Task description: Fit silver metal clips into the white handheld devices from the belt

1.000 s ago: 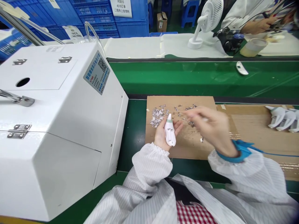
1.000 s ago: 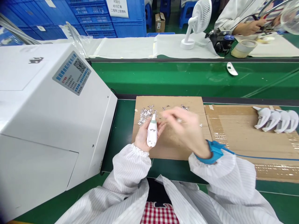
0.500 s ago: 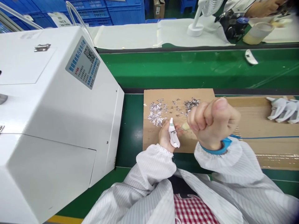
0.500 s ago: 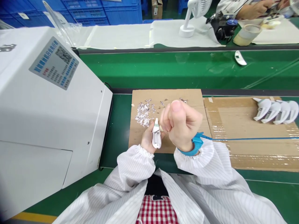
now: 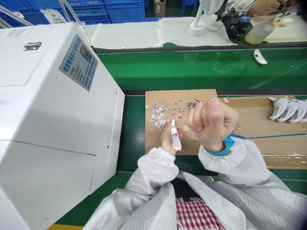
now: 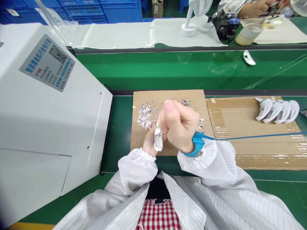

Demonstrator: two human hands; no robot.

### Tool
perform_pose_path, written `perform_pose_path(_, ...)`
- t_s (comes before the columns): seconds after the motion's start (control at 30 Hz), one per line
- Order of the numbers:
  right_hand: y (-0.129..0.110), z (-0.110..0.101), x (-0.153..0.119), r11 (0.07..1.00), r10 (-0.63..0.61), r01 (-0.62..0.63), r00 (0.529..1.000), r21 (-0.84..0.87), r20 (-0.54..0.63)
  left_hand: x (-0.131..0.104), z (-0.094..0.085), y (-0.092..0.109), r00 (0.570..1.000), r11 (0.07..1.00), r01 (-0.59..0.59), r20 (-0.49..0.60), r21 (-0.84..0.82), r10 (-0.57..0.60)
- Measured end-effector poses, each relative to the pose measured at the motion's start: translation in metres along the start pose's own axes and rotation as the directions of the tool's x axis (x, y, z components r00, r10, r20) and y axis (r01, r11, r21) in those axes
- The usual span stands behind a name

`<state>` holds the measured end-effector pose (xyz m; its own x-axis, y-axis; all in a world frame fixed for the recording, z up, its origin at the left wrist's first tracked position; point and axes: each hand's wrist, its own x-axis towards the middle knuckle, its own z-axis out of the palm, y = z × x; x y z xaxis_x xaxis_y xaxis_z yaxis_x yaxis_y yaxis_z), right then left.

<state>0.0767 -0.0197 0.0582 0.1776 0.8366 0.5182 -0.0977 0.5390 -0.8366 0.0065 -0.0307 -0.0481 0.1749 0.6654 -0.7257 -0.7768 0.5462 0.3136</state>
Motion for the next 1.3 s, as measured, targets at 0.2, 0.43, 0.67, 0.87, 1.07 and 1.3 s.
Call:
perform_pose_path(0.2,-0.003,-0.003,0.006,0.997,0.052,-0.056,0.996,-0.054,-0.075,-0.013,0.012,0.009,0.995,0.997,0.06,-0.074,-0.041,-0.063)
perform_pose_path(0.43,0.003,-0.004,0.001,0.999,0.031,-0.031,0.999,0.03,-0.021,-0.01,0.009,0.005,0.998,0.998,0.049,-0.048,-0.038,-0.051)
perform_pose_path(0.67,0.005,-0.002,0.003,0.997,0.058,-0.06,0.997,0.039,0.046,-0.009,0.005,0.007,0.999,0.998,0.044,-0.02,-0.045,-0.045)
perform_pose_path(0.87,-0.015,-0.032,0.027,0.993,0.082,-0.09,0.992,-0.081,-0.095,-0.019,0.012,0.021,0.994,0.995,0.093,-0.059,-0.038,-0.095)
perform_pose_path(1.07,0.019,-0.052,-0.013,0.559,0.823,-0.661,0.366,-0.502,0.435,-0.017,0.027,0.026,0.972,0.972,-0.235,0.023,0.02,0.234)
perform_pose_path(1.3,0.095,-0.057,0.09,0.568,0.815,-0.677,0.542,-0.468,0.207,-0.009,0.02,0.036,0.955,0.945,-0.281,0.145,0.168,0.258)
